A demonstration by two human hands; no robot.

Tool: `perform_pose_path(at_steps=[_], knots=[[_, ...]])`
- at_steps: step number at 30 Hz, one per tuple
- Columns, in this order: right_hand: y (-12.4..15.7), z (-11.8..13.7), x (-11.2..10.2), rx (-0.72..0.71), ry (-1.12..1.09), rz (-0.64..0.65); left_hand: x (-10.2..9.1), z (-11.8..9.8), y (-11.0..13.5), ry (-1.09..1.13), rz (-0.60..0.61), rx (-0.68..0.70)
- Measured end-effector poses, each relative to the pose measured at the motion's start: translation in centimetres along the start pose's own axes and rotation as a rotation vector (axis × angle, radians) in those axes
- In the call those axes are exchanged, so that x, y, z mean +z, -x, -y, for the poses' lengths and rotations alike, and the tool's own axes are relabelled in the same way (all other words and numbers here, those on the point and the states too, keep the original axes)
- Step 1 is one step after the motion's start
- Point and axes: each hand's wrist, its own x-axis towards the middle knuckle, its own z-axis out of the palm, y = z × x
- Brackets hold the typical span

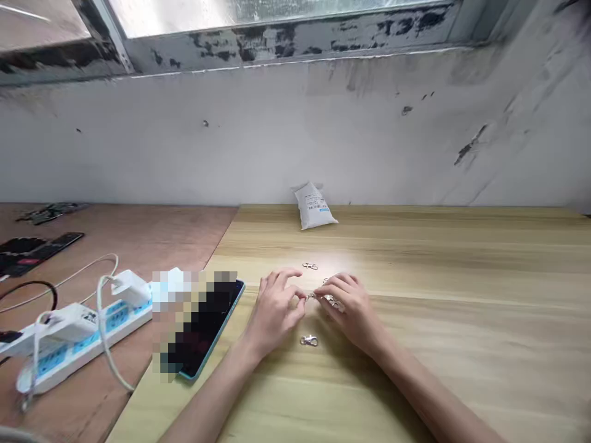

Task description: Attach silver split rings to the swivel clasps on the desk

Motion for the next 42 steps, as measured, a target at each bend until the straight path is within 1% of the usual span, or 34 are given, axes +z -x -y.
perform_pose_path(at_steps=[2, 4, 7, 10, 12, 14, 17, 19, 21, 22, 25, 27, 30, 32, 35, 38, 40, 42], knots=[[-0.1, 0.5, -0.5, -0.04, 0.013, 0.014, 0.2, -0.1, -0.1, -0.019, 0.012, 0.011], [0.0, 0.8, -0.8, -0.046, 0.011, 0.043, 0.2, -0.2, -0.1, -0.027, 0.007, 0.029], [0.2, 0.8, -0.8, 0.014, -0.021, 0.116, 0.2, -0.3, -0.1, -0.017, -0.032, 0.066], [0.6, 0.6, -0.6, 0.093, -0.111, 0.213, 0.0, -0.6, -0.1, -0.001, -0.082, 0.096], [0.7, 0.4, -0.6, 0.114, -0.183, 0.267, -0.1, -0.8, -0.2, 0.005, -0.098, 0.121], [0.7, 0.3, -0.6, 0.13, -0.243, 0.288, -0.2, -1.0, -0.2, 0.009, -0.1, 0.149], [0.5, 0.1, -0.8, 0.149, -0.258, 0.27, -0.1, -0.9, -0.3, 0.0, -0.096, 0.166], [0.4, 0.0, -1.0, 0.14, -0.211, 0.215, -0.1, -0.7, -0.3, -0.019, -0.089, 0.153], [0.3, 0.1, -1.2, 0.105, -0.176, 0.162, -0.1, -0.6, -0.3, -0.041, -0.077, 0.131], [0.2, 0.2, -1.2, 0.074, -0.177, 0.155, -0.1, -0.5, -0.3, -0.049, -0.07, 0.123], [0.3, 0.5, -1.2, -0.007, -0.195, 0.19, -0.2, -0.4, -0.2, -0.055, -0.067, 0.111], [0.3, 0.6, -1.1, 0.026, -0.19, 0.194, -0.2, -0.4, -0.2, -0.054, -0.083, 0.109], [0.4, 0.8, -1.0, 0.174, -0.224, 0.16, -0.3, -0.6, -0.3, -0.045, -0.123, 0.131], [0.4, 0.9, -1.0, 0.221, -0.281, 0.17, -0.3, -0.8, -0.3, -0.035, -0.153, 0.161], [0.3, 1.1, -1.1, 0.226, -0.358, 0.251, -0.5, -1.2, -0.4, -0.03, -0.183, 0.194], [0.1, 0.7, -1.4, 0.241, -0.35, 0.302, -0.6, -1.2, -0.4, -0.043, -0.197, 0.196], [0.0, 0.2, -1.7, 0.225, -0.286, 0.289, -0.6, -1.0, -0.4, -0.049, -0.183, 0.181], [-0.1, -0.2, -1.9, 0.17, -0.193, 0.232, -0.5, -0.8, -0.4, -0.048, -0.133, 0.157]])
